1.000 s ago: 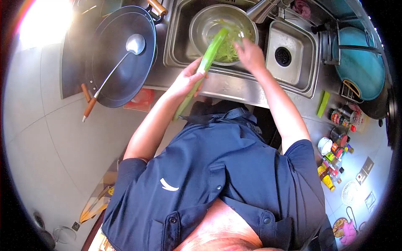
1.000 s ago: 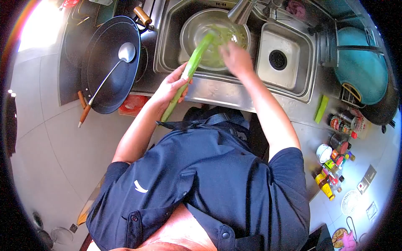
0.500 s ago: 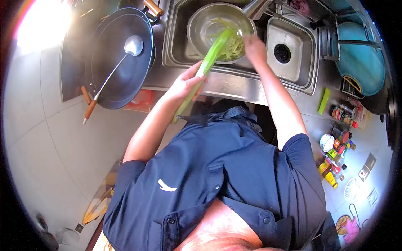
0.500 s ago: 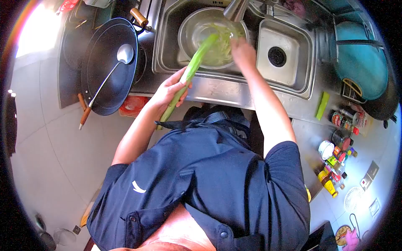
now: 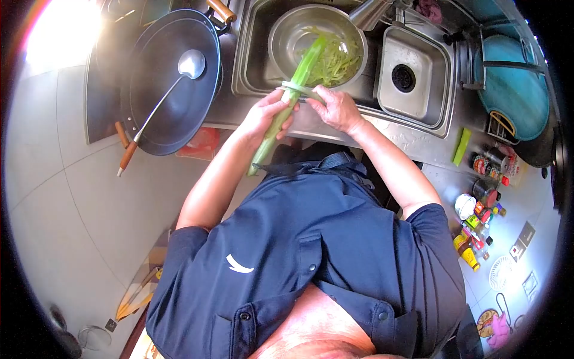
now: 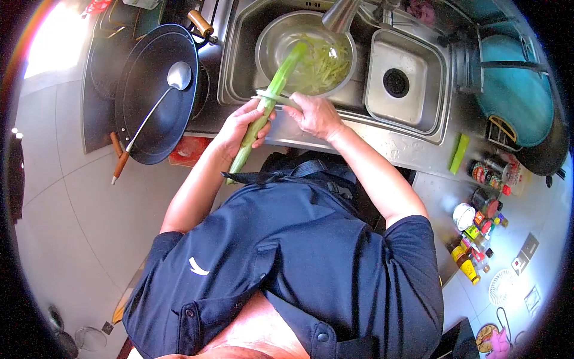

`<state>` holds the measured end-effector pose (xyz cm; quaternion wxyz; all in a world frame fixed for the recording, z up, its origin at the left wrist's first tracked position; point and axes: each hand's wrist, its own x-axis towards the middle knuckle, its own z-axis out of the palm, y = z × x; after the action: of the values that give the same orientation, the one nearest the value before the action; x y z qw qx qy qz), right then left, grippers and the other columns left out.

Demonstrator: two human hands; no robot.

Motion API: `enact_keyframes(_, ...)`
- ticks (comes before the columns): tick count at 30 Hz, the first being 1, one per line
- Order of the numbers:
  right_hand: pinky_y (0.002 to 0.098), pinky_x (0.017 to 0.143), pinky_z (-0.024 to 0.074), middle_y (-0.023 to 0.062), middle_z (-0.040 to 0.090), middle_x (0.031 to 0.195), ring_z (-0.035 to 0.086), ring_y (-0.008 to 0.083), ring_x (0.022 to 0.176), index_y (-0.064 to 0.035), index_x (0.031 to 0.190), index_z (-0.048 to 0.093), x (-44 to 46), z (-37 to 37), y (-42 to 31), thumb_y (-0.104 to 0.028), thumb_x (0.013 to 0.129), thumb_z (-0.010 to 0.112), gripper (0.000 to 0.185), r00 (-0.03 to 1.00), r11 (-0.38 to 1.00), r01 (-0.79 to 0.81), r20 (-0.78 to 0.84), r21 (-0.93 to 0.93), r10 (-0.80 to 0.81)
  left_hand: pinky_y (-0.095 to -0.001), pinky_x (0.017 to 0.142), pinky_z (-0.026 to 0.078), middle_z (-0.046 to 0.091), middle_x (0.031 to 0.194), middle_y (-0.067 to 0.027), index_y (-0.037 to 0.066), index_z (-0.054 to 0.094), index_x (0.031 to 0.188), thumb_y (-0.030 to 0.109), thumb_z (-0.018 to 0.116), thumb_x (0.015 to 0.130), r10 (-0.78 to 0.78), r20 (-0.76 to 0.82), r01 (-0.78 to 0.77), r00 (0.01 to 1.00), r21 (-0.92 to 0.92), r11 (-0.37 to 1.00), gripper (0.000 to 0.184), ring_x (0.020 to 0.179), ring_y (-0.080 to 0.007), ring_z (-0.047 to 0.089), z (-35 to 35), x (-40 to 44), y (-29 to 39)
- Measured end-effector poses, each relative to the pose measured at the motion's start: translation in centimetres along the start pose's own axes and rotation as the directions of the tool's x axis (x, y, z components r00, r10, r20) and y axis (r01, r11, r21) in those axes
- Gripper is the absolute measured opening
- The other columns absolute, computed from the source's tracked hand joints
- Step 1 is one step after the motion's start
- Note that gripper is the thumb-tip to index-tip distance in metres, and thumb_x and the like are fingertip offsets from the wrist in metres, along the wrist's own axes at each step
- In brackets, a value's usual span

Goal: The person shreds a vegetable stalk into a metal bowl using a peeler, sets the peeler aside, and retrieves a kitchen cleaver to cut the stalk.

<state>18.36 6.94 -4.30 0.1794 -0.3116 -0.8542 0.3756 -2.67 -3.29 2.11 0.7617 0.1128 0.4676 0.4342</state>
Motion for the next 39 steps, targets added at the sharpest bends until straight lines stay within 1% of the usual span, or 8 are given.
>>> enact_keyframes(4,0.0547,0.071,0.0534,0.0243,0.069,0.081,0.067,0.0472,0.080,-0.0060,0.105,0.063,2.9,-1.7,5.2,-0.047,0.102,0.053,0.042,0.895,0.895,-0.444,-0.057,-0.049,0.442,-0.0225,0.044,0.044,0.058,0.101,-0.0056,0.014,0.035,0.158,0.023,0.056,0.103,0.033,0.004,-0.033,0.999,0.033,0.999,0.059,0.062,-0.0104,0.052,0.5,-1.4,-0.1)
enact_keyframes(6,0.0540,0.076,0.0547,0.0238,0.070,0.085,0.070,0.0434,0.082,-0.0060,0.116,0.064,4.7,-2.9,9.1,-0.044,0.104,0.047,0.044,0.836,0.781,-0.549,-0.188,-0.297,0.516,-0.0224,0.044,0.044,0.059,0.101,-0.0056,0.015,0.034,0.158,0.024,0.057,0.103,0.024,0.030,-0.025,0.999,0.035,0.999,0.061,0.062,-0.0106,0.052,0.1,-1.9,-0.4)
enact_keyframes(12,0.0551,0.077,0.0542,0.0276,0.070,0.086,0.070,0.0463,0.084,0.0016,0.117,0.061,3.9,-4.0,7.7,-0.049,0.104,0.048,0.054,0.921,0.905,-0.381,-0.163,-0.188,0.354,-0.0228,0.045,0.044,0.059,0.102,-0.0057,0.015,0.033,0.159,0.024,0.057,0.103,0.027,0.014,-0.028,1.000,0.065,0.998,0.062,0.062,-0.0105,0.052,0.0,-1.8,-0.4)
enact_keyframes(15,0.0456,0.088,0.0577,0.0266,0.069,0.112,0.070,0.0353,0.106,-0.0030,0.127,0.061,1.9,-3.2,1.7,-0.050,0.102,0.053,0.053,0.941,0.944,-0.328,0.092,0.005,0.327,-0.0225,0.045,0.044,0.059,0.102,-0.0054,0.015,0.034,0.159,0.024,0.056,0.103,0.036,-0.016,-0.035,0.999,0.069,0.997,0.061,0.061,-0.0100,0.052,0.1,-1.1,-0.2)
enact_keyframes(16,0.0452,0.081,0.0584,0.0236,0.071,0.105,0.072,0.0356,0.099,-0.0101,0.125,0.063,1.1,-2.2,0.5,-0.050,0.101,0.055,0.048,0.989,0.989,-0.147,0.012,0.025,0.147,-0.0225,0.045,0.044,0.059,0.102,-0.0054,0.015,0.034,0.159,0.024,0.056,0.103,0.037,-0.015,-0.036,0.999,0.070,0.997,0.061,0.061,-0.0100,0.052,0.1,-0.9,-0.1)
enact_keyframes(21,0.0469,0.068,0.0564,0.0170,0.069,0.087,0.071,0.0383,0.080,-0.0108,0.105,0.062,-0.5,0.2,-0.7,-0.051,0.100,0.056,0.040,1.000,1.000,0.012,0.013,0.029,-0.012,-0.0217,0.045,0.044,0.058,0.101,-0.0048,0.014,0.038,0.156,0.023,0.056,0.103,-0.004,-0.001,0.004,1.000,0.031,1.000,0.057,0.063,-0.0094,0.052,0.1,-0.6,-0.1)
enact_keyframes(36,0.0498,0.075,0.0559,0.0138,0.073,0.101,0.071,0.0377,0.090,-0.0133,0.108,0.064,5.0,-1.5,2.6,-0.057,0.102,0.045,0.048,0.985,0.984,-0.077,0.142,-0.158,0.100,-0.0209,0.041,0.042,0.057,0.098,-0.0055,0.012,0.034,0.158,0.020,0.055,0.102,0.078,-0.030,-0.078,0.996,0.013,0.997,0.060,0.060,-0.0082,0.050,-0.1,-1.6,1.2)
enact_keyframes(39,0.0548,0.087,0.0530,0.0247,0.072,0.102,0.068,0.0440,0.097,-0.0074,0.122,0.066,5.9,-2.4,7.3,-0.055,0.102,0.048,0.055,0.919,0.912,-0.393,-0.014,-0.119,0.395,-0.0217,0.041,0.042,0.058,0.098,-0.0057,0.013,0.035,0.157,0.024,0.058,0.102,0.024,-0.007,-0.023,1.000,0.030,0.999,0.060,0.059,-0.0091,0.050,0.0,-2.8,0.5)
